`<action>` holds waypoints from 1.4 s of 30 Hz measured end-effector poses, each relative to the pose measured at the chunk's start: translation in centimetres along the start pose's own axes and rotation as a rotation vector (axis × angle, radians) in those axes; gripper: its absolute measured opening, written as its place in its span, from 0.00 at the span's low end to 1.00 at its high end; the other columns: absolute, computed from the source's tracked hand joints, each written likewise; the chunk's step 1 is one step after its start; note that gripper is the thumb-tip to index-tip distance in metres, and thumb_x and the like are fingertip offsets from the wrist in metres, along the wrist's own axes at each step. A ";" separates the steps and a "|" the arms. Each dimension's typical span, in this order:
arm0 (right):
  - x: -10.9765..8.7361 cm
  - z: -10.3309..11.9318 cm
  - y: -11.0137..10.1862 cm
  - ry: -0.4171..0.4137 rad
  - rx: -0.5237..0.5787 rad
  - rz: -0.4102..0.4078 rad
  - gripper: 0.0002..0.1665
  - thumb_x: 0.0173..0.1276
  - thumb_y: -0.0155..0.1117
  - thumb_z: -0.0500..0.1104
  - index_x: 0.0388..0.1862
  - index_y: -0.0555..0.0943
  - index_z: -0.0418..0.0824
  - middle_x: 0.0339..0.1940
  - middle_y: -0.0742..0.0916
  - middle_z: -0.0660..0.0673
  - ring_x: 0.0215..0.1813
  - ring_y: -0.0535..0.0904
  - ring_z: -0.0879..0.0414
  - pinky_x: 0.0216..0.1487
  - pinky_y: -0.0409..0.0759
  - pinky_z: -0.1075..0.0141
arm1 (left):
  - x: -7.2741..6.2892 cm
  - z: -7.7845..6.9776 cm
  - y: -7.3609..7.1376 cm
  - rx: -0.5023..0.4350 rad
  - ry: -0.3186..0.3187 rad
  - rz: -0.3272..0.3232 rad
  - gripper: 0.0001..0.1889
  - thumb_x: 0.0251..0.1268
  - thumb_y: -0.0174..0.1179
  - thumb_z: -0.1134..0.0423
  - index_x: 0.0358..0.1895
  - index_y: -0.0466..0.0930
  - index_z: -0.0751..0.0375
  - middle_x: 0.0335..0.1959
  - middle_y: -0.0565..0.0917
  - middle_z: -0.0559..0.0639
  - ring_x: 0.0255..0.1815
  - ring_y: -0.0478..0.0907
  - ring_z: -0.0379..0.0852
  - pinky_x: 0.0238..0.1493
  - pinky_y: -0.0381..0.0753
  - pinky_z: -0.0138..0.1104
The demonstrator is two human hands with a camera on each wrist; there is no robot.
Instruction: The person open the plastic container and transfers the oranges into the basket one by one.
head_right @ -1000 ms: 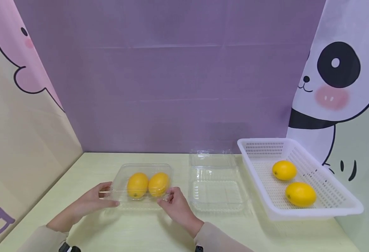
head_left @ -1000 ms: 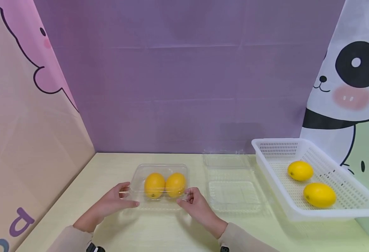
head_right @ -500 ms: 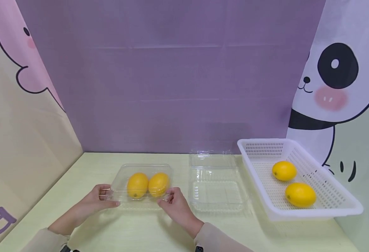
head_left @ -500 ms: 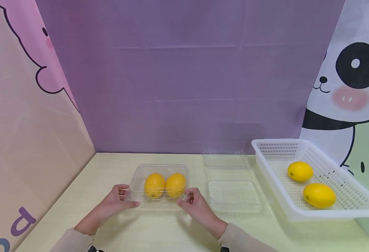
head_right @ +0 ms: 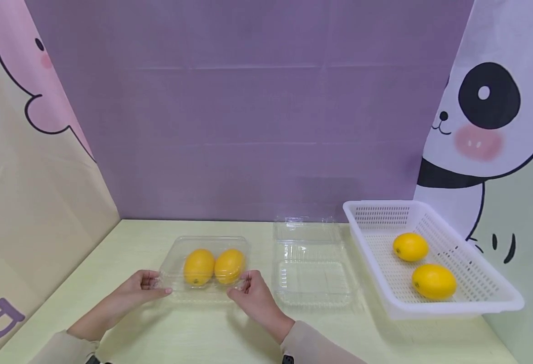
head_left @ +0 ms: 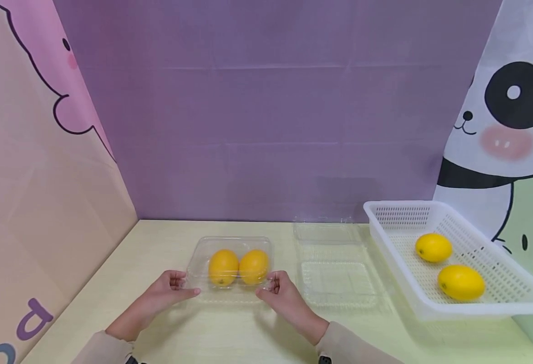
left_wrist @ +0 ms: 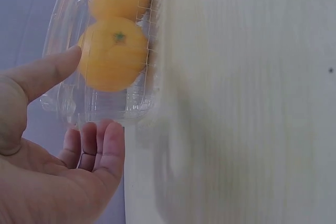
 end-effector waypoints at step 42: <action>0.4 -0.5 -0.3 -0.011 -0.032 -0.020 0.29 0.69 0.68 0.47 0.55 0.68 0.29 0.38 0.73 0.46 0.38 0.67 0.54 0.35 0.69 0.69 | 0.1 0.3 0.2 -0.098 0.000 0.084 0.31 0.68 0.65 0.63 0.61 0.57 0.78 0.46 0.68 0.61 0.48 0.73 0.52 0.59 0.77 0.48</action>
Point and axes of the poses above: each hand's wrist, its own x-axis towards the middle knuckle, its own y-axis out of the palm, z = x × y, the point moved 7 cm from there along x, towards the middle knuckle
